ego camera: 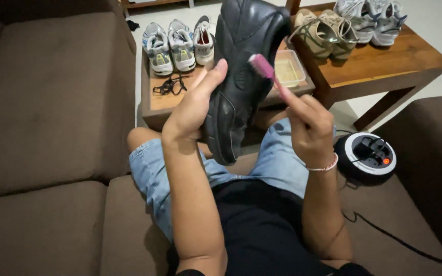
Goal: Brushing a black shoe with a pink toothbrush while sitting on a sofa.
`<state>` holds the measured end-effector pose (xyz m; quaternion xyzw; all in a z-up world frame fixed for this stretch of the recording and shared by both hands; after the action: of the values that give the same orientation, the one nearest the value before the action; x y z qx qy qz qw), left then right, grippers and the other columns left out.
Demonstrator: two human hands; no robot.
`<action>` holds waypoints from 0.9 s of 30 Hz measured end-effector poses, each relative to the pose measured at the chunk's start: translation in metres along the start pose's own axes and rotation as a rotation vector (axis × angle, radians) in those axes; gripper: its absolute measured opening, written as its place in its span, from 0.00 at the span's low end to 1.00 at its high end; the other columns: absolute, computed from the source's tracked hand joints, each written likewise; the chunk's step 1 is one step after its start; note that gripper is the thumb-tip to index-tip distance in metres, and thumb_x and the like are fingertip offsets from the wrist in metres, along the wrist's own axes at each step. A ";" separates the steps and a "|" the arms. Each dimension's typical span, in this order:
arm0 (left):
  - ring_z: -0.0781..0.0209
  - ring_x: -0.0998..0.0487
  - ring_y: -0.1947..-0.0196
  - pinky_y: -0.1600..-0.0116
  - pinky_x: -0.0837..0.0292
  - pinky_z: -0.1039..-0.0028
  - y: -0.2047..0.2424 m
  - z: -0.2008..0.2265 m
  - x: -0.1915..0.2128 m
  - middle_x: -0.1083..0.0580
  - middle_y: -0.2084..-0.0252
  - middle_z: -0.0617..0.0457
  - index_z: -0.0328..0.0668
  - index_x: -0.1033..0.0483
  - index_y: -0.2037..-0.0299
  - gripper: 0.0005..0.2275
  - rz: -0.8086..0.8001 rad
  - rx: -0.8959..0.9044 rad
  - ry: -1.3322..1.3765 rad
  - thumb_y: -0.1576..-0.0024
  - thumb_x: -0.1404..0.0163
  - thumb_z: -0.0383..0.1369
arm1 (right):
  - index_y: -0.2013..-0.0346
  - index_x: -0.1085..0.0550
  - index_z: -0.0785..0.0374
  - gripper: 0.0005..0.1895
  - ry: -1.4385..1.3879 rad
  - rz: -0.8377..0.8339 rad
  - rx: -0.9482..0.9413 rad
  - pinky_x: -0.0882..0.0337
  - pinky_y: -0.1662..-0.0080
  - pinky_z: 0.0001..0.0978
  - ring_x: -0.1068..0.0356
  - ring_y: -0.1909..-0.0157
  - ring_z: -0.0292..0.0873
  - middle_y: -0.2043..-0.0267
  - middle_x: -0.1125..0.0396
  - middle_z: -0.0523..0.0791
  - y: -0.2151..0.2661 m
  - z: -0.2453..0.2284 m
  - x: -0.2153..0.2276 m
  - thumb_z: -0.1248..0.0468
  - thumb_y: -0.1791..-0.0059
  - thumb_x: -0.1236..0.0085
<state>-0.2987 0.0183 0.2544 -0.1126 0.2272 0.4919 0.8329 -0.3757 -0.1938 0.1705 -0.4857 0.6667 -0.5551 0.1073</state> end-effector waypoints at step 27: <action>0.50 0.20 0.47 0.41 0.21 0.64 -0.022 -0.017 0.011 0.22 0.46 0.43 0.30 0.24 0.45 0.21 -0.224 -0.130 0.485 0.40 0.46 0.41 | 0.35 0.32 0.57 0.22 -0.294 -0.442 0.004 0.44 0.64 0.34 0.43 0.71 0.39 0.72 0.39 0.42 0.010 0.004 0.031 0.76 0.42 0.53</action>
<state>-0.2800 0.0089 0.2336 -0.3048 0.3740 0.3690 0.7944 -0.3939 -0.2207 0.1733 -0.6947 0.5205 -0.4899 0.0799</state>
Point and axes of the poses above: each hand's wrist, its own y-axis away from the middle knuckle, its own x-axis out of the back of the hand, z = x × y, the point moved 1 cm from there along -y, towards the middle knuckle
